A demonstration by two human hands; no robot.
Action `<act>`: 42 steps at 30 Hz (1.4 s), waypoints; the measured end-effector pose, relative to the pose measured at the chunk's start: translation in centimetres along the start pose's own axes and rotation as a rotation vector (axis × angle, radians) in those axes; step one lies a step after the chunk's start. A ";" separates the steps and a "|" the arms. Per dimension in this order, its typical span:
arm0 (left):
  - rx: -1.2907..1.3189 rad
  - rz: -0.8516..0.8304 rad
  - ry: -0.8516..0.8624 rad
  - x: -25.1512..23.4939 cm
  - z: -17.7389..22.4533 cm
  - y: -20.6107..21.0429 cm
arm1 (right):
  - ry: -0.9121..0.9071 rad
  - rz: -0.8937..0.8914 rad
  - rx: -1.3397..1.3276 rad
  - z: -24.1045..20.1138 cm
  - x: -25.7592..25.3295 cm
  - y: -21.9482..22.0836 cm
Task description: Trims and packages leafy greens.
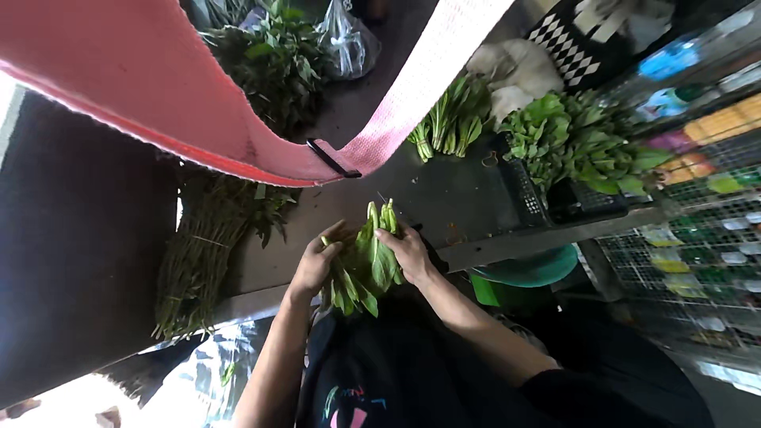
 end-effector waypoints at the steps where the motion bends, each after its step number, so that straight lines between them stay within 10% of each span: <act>1: 0.040 0.048 0.009 -0.3 0.0 -0.6 | -0.014 0.001 0.004 -0.2 -0.3 -0.5; 9: -0.113 0.223 0.197 -1.2 1.1 -1.5 | -0.148 -0.115 0.689 -4.1 1.1 2.0; 30: 0.313 0.326 0.012 -0.4 -4.0 3.1 | -0.037 -0.147 0.419 3.6 0.2 5.4; 42: 0.056 0.410 0.140 -2.4 -2.6 0.5 | 0.031 -0.106 0.148 1.0 -1.8 2.2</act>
Point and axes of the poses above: each hand's wrist, its own x-axis away from the middle knuckle, its own y-axis out of the palm, z = x × y, the point moved 4 cm from there along -x, towards the middle knuckle
